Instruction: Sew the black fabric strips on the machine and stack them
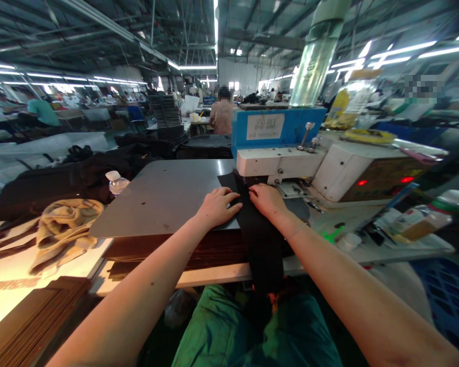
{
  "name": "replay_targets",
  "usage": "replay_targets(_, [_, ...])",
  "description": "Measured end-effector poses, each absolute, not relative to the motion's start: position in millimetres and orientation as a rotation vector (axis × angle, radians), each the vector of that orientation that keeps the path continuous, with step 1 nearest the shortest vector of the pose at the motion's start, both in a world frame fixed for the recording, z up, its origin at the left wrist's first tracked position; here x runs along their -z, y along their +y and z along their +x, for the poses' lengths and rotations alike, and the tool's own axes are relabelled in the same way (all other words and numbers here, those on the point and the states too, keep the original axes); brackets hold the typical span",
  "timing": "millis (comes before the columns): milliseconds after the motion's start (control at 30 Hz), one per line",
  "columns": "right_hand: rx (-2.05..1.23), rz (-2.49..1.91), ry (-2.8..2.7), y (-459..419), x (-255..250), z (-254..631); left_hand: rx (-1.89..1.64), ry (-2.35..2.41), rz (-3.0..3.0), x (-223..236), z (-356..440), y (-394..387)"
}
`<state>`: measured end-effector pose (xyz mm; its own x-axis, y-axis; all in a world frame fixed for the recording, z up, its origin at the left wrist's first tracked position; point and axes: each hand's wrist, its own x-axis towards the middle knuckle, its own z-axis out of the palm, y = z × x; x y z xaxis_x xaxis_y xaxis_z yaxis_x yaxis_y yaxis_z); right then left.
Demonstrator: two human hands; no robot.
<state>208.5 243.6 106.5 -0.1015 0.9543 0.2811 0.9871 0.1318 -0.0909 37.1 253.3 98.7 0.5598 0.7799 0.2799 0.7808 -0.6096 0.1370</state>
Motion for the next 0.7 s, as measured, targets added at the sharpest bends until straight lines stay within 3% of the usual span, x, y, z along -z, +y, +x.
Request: replay_targets(700, [0.147, -1.883, -2.138, 242.3, -107.9, 208.3, 0.478, -1.387, -2.779, -100.0, 37.4, 251.8])
